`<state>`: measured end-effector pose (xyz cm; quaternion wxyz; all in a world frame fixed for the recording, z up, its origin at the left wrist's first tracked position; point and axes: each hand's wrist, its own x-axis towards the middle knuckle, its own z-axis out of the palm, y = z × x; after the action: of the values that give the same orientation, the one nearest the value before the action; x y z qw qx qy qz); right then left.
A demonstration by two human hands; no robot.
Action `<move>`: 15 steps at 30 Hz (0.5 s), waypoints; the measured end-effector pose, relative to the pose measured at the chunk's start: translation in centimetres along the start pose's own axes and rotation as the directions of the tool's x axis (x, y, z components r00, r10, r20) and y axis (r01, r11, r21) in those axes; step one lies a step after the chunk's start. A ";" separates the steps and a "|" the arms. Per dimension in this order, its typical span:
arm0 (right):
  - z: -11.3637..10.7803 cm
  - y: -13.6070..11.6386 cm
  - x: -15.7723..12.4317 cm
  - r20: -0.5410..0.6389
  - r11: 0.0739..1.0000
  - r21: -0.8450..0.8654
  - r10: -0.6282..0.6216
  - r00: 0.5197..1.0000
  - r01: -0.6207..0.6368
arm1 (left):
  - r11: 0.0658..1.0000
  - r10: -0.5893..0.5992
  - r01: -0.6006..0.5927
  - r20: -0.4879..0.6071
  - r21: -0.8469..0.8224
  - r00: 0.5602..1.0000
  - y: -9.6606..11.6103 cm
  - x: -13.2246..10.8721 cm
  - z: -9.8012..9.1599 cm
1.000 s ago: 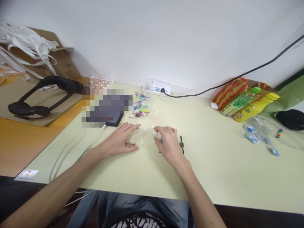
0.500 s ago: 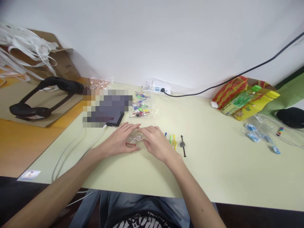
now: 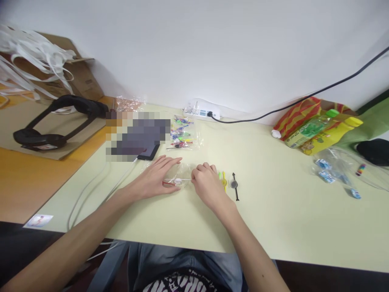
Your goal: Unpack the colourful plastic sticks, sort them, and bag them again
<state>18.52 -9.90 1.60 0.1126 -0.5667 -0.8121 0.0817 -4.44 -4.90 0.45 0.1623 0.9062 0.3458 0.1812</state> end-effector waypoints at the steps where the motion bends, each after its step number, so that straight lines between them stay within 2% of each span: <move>1: 0.0 0.0 0.0 -0.004 1.000 0.024 0.015 1.000 -0.015 | 1.000 -0.002 0.002 0.002 0.003 1.000 0.1 0.0 -0.1; 5: -0.1 -0.2 0.0 -0.103 0.997 0.077 0.029 0.994 -0.021 | 1.000 0.001 -0.001 0.007 -0.002 1.000 0.3 0.1 -0.2; 8: -0.2 -0.9 0.5 -0.179 0.996 0.076 -0.038 0.983 0.052 | 1.000 0.012 -0.012 0.010 -0.007 1.000 0.4 0.2 -0.3; 12: -0.2 -1.6 1.7 -0.179 0.967 0.147 -0.179 0.967 0.206 | 1.000 0.028 -0.028 0.022 -0.002 0.999 0.6 0.2 -0.4; 15: 0.3 -1.5 2.4 -0.159 0.941 0.226 -0.218 0.963 0.250 | 0.999 0.038 -0.039 0.020 0.022 0.999 0.5 0.3 -0.3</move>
<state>16.29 -8.17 1.96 0.2434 -0.4519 -0.8484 0.1293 -4.06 -5.01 1.01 0.1520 0.9162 0.3288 0.1714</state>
